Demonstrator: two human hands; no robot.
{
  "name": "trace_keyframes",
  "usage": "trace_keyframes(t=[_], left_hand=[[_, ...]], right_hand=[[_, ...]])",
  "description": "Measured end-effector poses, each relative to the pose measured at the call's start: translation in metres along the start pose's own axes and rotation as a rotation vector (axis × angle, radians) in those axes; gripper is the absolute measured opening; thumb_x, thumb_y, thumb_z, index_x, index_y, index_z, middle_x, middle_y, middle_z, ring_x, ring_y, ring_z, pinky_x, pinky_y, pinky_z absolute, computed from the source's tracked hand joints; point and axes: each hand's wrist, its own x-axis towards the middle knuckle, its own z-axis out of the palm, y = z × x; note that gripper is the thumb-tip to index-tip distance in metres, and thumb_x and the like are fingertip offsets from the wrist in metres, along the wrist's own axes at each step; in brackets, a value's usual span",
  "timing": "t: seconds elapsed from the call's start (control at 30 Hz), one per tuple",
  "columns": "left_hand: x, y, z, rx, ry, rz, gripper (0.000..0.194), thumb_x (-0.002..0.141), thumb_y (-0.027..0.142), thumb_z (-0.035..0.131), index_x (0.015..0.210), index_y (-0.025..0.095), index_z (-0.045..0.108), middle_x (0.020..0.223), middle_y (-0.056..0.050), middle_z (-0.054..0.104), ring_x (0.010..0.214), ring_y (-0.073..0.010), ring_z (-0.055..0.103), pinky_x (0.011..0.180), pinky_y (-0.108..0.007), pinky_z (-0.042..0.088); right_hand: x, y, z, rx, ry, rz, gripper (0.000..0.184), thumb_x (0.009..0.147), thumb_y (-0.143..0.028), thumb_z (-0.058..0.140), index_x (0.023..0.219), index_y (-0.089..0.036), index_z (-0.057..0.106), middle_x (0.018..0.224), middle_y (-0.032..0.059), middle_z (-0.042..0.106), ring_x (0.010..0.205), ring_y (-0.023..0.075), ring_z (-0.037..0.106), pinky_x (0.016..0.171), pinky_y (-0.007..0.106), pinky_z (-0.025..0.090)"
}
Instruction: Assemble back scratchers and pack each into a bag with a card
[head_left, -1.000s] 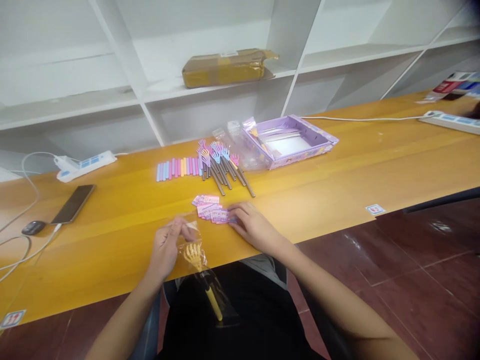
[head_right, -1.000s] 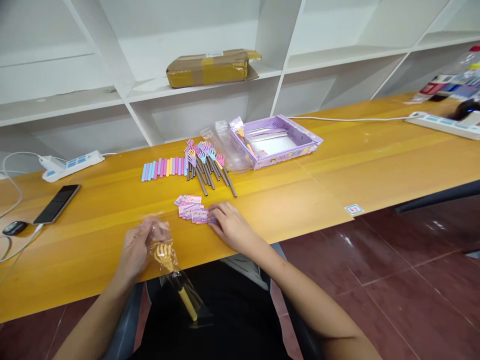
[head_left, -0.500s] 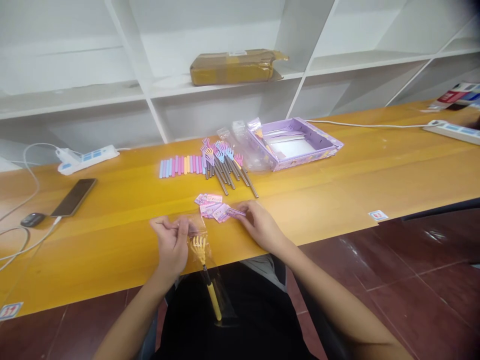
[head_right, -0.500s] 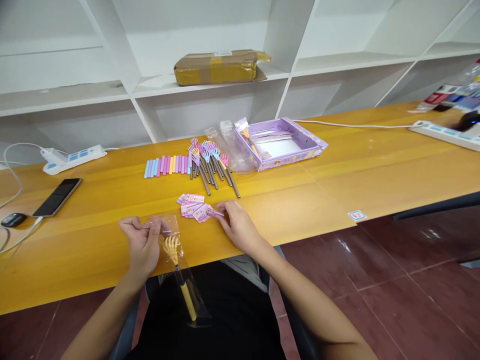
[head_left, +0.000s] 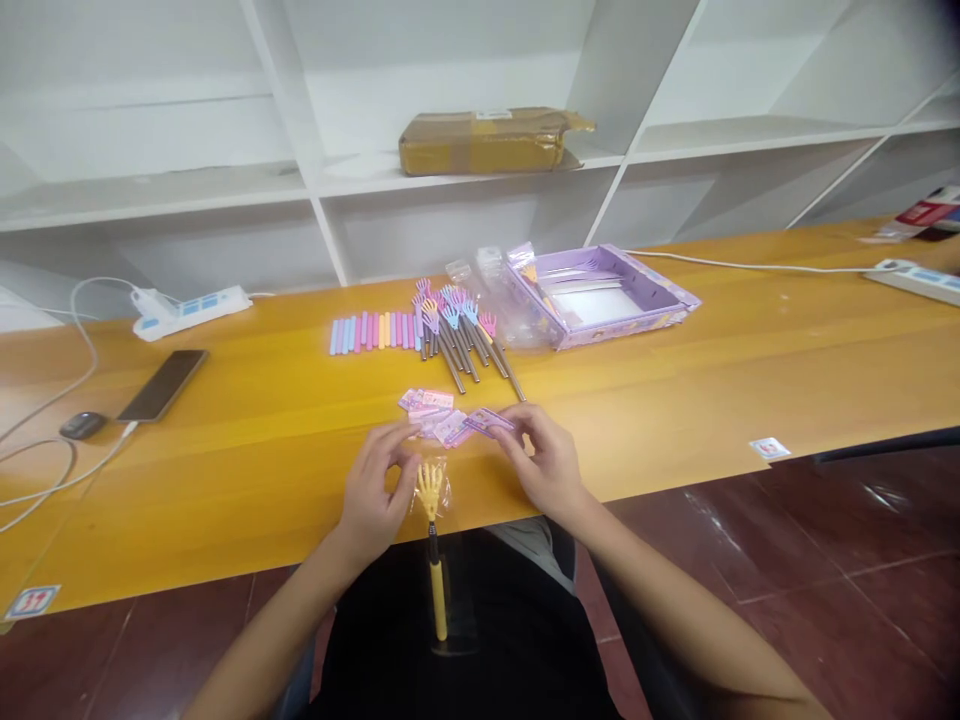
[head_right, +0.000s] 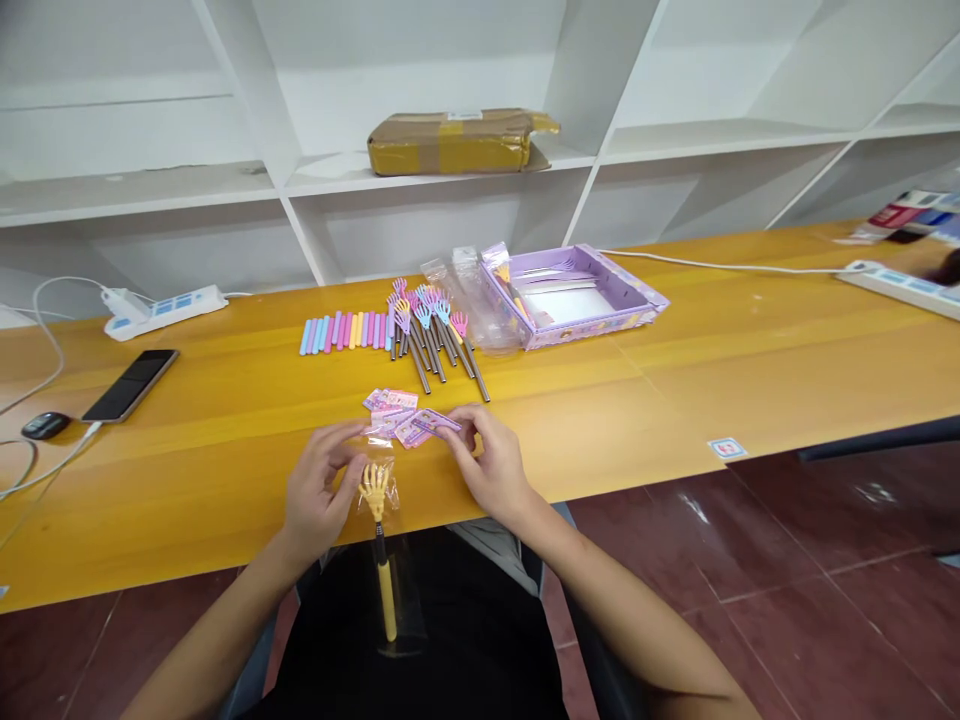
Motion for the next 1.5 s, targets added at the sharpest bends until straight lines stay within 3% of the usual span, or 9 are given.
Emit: trace_keyframes(t=[0.1,0.23,0.37,0.5,0.73,1.07,1.27,1.5], left_hand=[[-0.001,-0.001,-0.001,-0.07,-0.044,-0.047,0.037,0.108,0.031,0.064,0.144,0.028,0.069,0.133,-0.012,0.071,0.091,-0.0197,0.072,0.091,-0.038,0.063],[0.001,0.002,-0.003,-0.29,-0.126,-0.125,0.044,0.107,0.032,0.067,0.151,0.032,0.065,0.141,-0.012,0.068,0.102,-0.0226,0.074,0.101,-0.042,0.061],[0.004,0.008,-0.008,-0.61,-0.257,-0.218,0.052,0.107,0.033,0.07,0.157,0.031,0.06,0.15,-0.014,0.066,0.129,-0.0289,0.071,0.117,-0.048,0.056],[0.005,0.007,-0.013,-0.748,-0.337,-0.266,0.06,0.105,0.039,0.072,0.162,0.029,0.056,0.15,-0.015,0.069,0.138,-0.0326,0.068,0.123,-0.053,0.052],[0.005,0.003,-0.013,-0.791,-0.35,-0.24,0.065,0.103,0.048,0.073,0.163,0.029,0.057,0.161,-0.017,0.062,0.141,-0.038,0.065,0.121,-0.055,0.051],[0.005,0.001,-0.011,-0.932,-0.347,-0.262,0.069,0.103,0.042,0.069,0.168,0.028,0.051,0.164,-0.014,0.061,0.147,-0.039,0.06,0.122,-0.052,0.045],[0.007,0.002,-0.011,-1.01,-0.353,-0.287,0.069,0.104,0.043,0.064,0.169,0.026,0.049,0.152,-0.014,0.069,0.139,-0.0369,0.065,0.122,-0.053,0.043],[0.014,0.012,-0.017,-1.155,-0.345,-0.386,0.065,0.102,0.049,0.059,0.162,0.023,0.059,0.155,-0.014,0.066,0.15,-0.0402,0.054,0.127,-0.059,0.04]], right_hand=[[0.011,-0.027,-0.002,0.068,-0.062,-0.109,0.018,0.114,-0.031,0.055,0.113,-0.024,0.071,0.099,0.0078,0.074,0.089,0.0229,0.071,0.083,0.04,0.06],[0.03,-0.049,0.003,0.11,-0.071,-0.184,0.025,0.114,-0.025,0.053,0.12,-0.027,0.077,0.107,0.0095,0.07,0.102,0.0254,0.071,0.089,0.044,0.063],[0.04,-0.046,0.018,0.139,-0.084,-0.194,0.019,0.113,-0.026,0.058,0.119,-0.026,0.076,0.108,0.0075,0.071,0.1,0.0222,0.072,0.087,0.04,0.064],[0.04,-0.034,0.03,0.199,-0.057,-0.111,0.013,0.111,-0.032,0.064,0.12,-0.024,0.069,0.108,0.0068,0.075,0.09,0.0187,0.074,0.081,0.035,0.064],[0.037,-0.027,0.019,0.107,-0.069,-0.128,0.014,0.11,-0.029,0.064,0.123,-0.024,0.067,0.105,0.0054,0.077,0.087,0.0195,0.073,0.082,0.036,0.063],[0.034,-0.029,0.015,-0.055,-0.092,-0.403,0.034,0.112,-0.015,0.058,0.142,-0.027,0.069,0.109,0.0081,0.069,0.098,0.0218,0.069,0.085,0.038,0.061],[0.036,-0.03,0.014,-0.073,-0.097,-0.377,0.03,0.111,-0.014,0.06,0.139,-0.025,0.064,0.111,0.0087,0.07,0.099,0.023,0.07,0.087,0.039,0.061],[0.042,-0.033,0.016,-0.079,-0.129,-0.381,0.024,0.112,-0.016,0.057,0.13,-0.024,0.069,0.111,0.0091,0.069,0.102,0.0236,0.069,0.088,0.04,0.06]])
